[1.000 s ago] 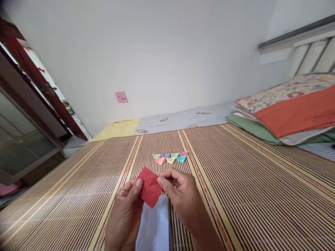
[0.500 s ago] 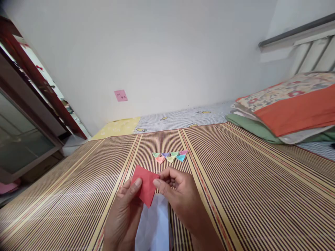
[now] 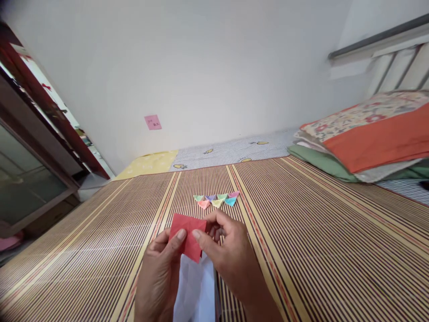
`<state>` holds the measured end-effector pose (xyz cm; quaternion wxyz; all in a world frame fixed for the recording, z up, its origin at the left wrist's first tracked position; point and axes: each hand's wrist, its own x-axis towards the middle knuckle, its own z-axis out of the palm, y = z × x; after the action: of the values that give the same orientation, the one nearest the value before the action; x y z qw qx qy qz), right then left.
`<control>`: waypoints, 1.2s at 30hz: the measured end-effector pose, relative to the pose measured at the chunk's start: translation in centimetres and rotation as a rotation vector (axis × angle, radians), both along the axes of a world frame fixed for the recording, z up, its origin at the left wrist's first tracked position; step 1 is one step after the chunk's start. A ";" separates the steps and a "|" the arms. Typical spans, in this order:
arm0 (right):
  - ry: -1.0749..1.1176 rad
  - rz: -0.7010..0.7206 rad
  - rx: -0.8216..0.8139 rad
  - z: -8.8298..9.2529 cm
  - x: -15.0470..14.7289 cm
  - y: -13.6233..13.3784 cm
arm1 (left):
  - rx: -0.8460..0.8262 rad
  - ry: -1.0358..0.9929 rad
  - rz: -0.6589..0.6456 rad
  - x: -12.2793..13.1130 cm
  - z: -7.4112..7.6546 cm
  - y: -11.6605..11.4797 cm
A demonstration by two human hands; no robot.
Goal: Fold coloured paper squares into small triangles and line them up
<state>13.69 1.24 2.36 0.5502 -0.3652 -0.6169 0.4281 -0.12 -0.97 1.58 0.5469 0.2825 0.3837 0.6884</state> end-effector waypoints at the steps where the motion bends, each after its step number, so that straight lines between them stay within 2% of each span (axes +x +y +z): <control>1: 0.005 0.013 -0.003 0.0 0.0 0.0 | 0.006 0.023 0.000 0.0 0.0 0.0; 9: 0.103 0.100 -0.056 -0.2 0.1 0.3 | 0.102 0.029 -0.033 0.2 -0.7 -0.2; 12: 0.132 0.139 -0.074 -0.2 0.2 0.1 | 0.112 0.123 -0.024 0.1 -1.0 -0.4; 16: 0.189 0.152 -0.131 -0.2 0.3 0.0 | 0.106 0.239 0.046 0.0 -0.4 -0.7; 21: 0.276 0.079 -0.164 -0.5 0.3 0.5 | 0.093 0.333 0.033 0.1 0.3 -0.8; 26: 0.239 0.095 -0.153 -0.6 0.4 0.6 | 0.180 0.546 0.139 -0.2 0.3 -0.9; 31: 0.218 0.162 -0.155 -0.4 0.5 0.2 | 0.293 0.697 -0.005 -1.2 0.9 -1.0; 36: 0.175 0.169 -0.137 -0.6 0.6 0.6 | 0.247 0.578 -0.010 -1.5 0.4 -0.3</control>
<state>14.25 1.84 1.75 0.5376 -0.3099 -0.5644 0.5445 -1.67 -1.30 2.00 0.3801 0.5327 0.4355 0.6182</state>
